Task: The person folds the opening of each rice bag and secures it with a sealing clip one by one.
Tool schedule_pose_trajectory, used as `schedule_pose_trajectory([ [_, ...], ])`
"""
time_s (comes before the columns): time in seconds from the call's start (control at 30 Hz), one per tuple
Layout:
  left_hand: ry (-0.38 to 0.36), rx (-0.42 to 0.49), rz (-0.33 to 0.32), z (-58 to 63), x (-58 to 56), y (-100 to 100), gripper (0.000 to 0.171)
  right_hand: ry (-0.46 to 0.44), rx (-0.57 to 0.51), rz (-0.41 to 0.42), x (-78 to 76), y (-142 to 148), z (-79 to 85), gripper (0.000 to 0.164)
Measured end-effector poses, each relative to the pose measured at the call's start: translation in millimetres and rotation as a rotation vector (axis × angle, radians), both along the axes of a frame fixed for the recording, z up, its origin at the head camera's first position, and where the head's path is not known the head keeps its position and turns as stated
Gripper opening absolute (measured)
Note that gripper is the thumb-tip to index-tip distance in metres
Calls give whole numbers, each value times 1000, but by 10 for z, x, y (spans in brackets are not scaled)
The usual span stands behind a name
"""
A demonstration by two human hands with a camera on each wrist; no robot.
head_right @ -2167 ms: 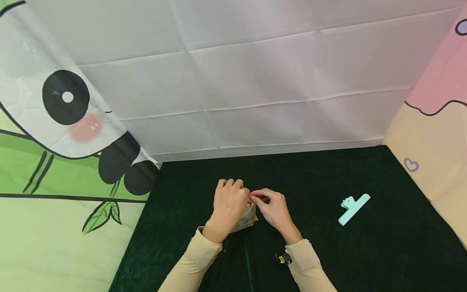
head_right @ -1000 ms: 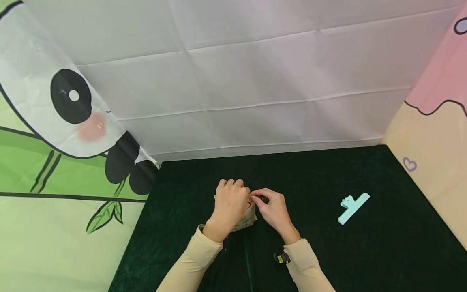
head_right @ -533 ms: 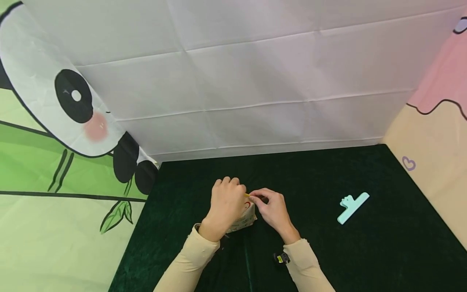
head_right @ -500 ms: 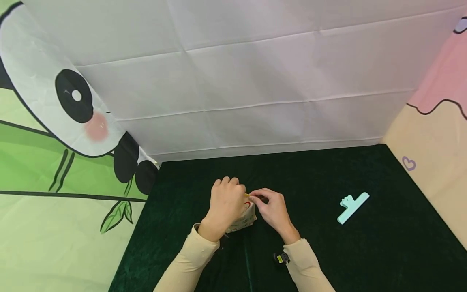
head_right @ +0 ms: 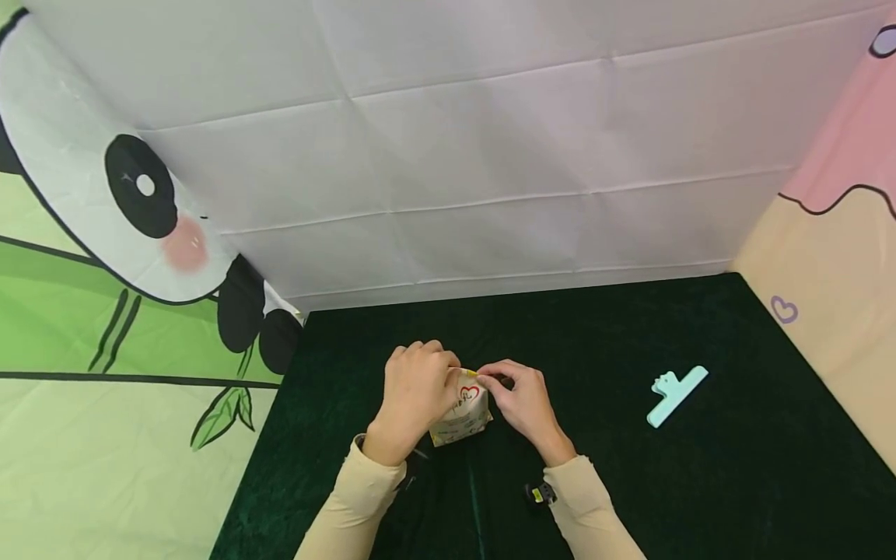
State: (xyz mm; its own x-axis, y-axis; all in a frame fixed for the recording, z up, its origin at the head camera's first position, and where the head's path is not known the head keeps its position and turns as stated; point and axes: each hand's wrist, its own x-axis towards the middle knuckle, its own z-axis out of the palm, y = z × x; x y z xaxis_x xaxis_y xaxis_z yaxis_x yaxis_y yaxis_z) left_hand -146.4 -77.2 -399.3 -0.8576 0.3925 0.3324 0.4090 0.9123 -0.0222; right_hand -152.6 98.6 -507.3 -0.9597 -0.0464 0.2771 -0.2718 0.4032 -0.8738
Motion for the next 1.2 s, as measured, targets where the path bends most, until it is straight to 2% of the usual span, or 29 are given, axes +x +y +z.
schedule_pose_trajectory([
  [0.23, 56, 97, -14, -63, -6, -60, 10, -2, -8, 5, -14, 15, -10, 7],
  [0.43, 83, 136, -45, -85, -21, -83, 9, -5, 0, 4, -15, 9, 1, 8],
  [0.9, 53, 151, -54, -103, -34, -108, 7, -117, 43, 41, 35, 53, 110, 15],
  [1.2, 22, 163, -64, -89, -51, -129, 9, -98, 52, 38, 14, 146, 140, 18],
])
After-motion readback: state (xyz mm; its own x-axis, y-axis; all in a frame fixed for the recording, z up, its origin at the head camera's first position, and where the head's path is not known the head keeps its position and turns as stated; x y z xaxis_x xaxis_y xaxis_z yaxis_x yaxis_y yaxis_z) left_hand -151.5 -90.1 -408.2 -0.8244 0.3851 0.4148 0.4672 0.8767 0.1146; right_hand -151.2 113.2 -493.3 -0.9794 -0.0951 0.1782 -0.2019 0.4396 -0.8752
